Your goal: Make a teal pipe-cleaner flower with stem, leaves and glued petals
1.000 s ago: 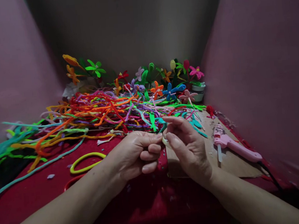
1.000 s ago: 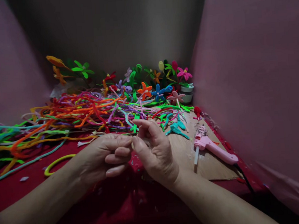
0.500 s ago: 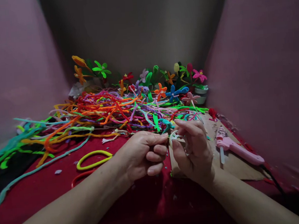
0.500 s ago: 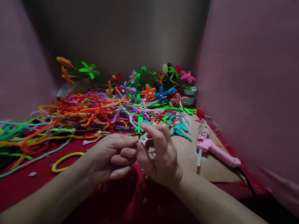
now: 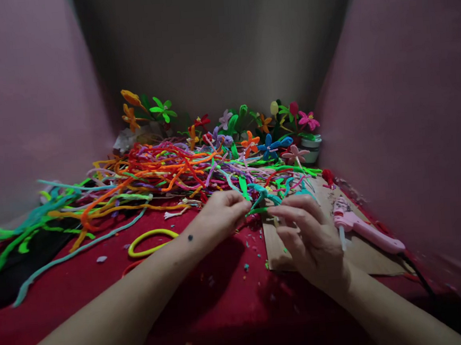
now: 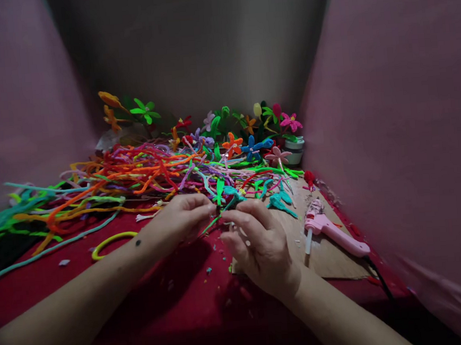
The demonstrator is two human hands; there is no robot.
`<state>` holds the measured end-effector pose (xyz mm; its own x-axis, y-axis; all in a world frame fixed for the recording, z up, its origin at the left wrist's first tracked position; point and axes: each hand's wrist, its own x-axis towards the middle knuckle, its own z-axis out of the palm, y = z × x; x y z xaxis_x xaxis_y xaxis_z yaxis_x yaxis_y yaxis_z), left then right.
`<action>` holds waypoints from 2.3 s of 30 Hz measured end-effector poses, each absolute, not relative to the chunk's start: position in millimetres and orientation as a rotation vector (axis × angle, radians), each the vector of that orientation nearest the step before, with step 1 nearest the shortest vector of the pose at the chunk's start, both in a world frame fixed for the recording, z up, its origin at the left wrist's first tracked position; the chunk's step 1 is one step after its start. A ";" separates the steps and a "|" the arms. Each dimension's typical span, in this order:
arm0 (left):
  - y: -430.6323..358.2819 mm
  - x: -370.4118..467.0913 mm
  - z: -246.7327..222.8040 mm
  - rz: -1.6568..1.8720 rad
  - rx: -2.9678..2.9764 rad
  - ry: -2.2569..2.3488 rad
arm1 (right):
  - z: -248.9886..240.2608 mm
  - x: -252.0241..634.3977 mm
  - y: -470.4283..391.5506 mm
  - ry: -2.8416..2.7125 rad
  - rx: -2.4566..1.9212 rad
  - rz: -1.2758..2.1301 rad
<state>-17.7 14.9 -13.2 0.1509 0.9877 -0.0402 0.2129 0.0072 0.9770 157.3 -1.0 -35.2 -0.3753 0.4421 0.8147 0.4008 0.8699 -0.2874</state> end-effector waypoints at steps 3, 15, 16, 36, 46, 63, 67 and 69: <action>31.5 -30.5 -20.5 1.110 1.698 1.387 | -44.9 166.0 -1.0 -2.211 -0.755 0.023; 33.9 -23.5 -35.3 0.713 2.043 1.559 | -55.8 168.8 -0.7 -2.319 -1.077 -0.245; 32.9 -23.6 -32.3 0.744 1.949 1.478 | -55.3 169.2 -2.4 -2.280 -1.040 -0.241; 27.0 -31.5 -15.1 1.208 1.134 0.717 | -25.3 108.4 37.6 -1.464 -0.648 1.580; 29.0 -31.4 -13.8 1.548 1.210 0.870 | -25.9 108.5 37.2 -1.545 -0.830 1.393; 15.0 -31.4 -14.7 1.545 1.829 1.135 | -39.6 106.2 33.3 -1.394 -0.576 1.703; 16.9 -35.2 -18.3 1.554 1.912 1.089 | -37.0 107.6 33.1 -1.444 -0.634 1.652; 19.6 -37.1 -19.9 1.609 2.005 1.017 | -34.8 108.9 33.6 -1.472 -0.686 1.625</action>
<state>-37.1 19.6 -19.9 0.0853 0.7290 0.6792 0.3006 -0.6688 0.6800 108.9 33.6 -34.8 -0.5157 0.8472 0.1275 -0.2101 0.0192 -0.9775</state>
